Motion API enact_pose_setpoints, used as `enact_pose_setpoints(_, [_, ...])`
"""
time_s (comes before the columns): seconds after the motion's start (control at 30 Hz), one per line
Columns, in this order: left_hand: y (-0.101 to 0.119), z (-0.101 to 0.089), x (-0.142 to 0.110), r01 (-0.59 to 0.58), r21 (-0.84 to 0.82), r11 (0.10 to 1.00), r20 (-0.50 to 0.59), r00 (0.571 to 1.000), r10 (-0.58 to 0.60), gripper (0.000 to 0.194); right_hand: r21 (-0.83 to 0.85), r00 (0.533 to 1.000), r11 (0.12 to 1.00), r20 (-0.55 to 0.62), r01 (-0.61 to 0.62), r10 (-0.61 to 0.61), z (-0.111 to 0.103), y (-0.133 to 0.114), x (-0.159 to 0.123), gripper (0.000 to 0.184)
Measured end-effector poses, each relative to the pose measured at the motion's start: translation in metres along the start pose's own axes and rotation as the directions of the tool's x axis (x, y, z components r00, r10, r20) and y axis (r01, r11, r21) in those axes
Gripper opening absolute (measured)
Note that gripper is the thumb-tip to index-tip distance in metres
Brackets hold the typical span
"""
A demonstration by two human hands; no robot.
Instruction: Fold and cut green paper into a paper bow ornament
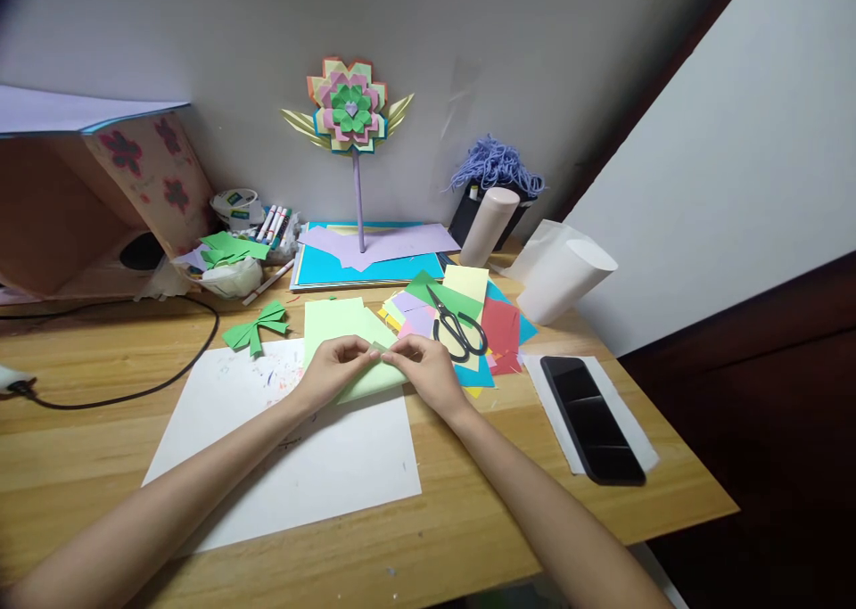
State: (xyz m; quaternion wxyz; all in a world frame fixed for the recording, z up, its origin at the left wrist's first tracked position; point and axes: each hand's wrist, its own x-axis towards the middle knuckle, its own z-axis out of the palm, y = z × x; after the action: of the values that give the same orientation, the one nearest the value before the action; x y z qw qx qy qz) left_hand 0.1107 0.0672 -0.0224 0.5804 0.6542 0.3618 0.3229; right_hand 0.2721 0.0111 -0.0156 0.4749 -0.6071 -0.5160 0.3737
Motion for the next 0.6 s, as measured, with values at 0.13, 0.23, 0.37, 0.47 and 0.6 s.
enact_pose_setpoints(0.13, [-0.0008,0.0007,-0.0006,0.008,0.045,0.999,-0.023,1.000,-0.007,0.032,-0.012,1.000,1.000,-0.003,-0.001,0.001,0.0009,0.0016,-0.0002,0.025])
enact_pose_setpoints(0.23, [-0.0002,0.0011,-0.0007,0.006,0.074,0.997,-0.048,0.999,-0.003,0.033,-0.019,1.000,1.000,0.013,0.001,0.000,0.0014,0.0023,-0.0006,0.026])
enact_pose_setpoints(0.37, [0.0002,0.0012,-0.0004,0.005,0.113,0.994,-0.064,0.998,0.002,0.033,-0.031,0.998,0.999,0.060,-0.011,0.013,0.0011,-0.0007,-0.0013,0.025])
enact_pose_setpoints(0.47, [-0.0003,0.0011,-0.0008,0.005,0.126,0.992,-0.065,0.998,0.004,0.034,-0.035,0.998,0.999,0.062,-0.021,0.023,0.0007,-0.0030,-0.0017,0.025])
enact_pose_setpoints(0.6, [0.0002,0.0014,-0.0011,0.018,0.141,0.990,-0.061,0.998,-0.009,0.036,-0.048,0.999,0.998,0.036,-0.026,0.028,0.0014,-0.0012,-0.0018,0.027])
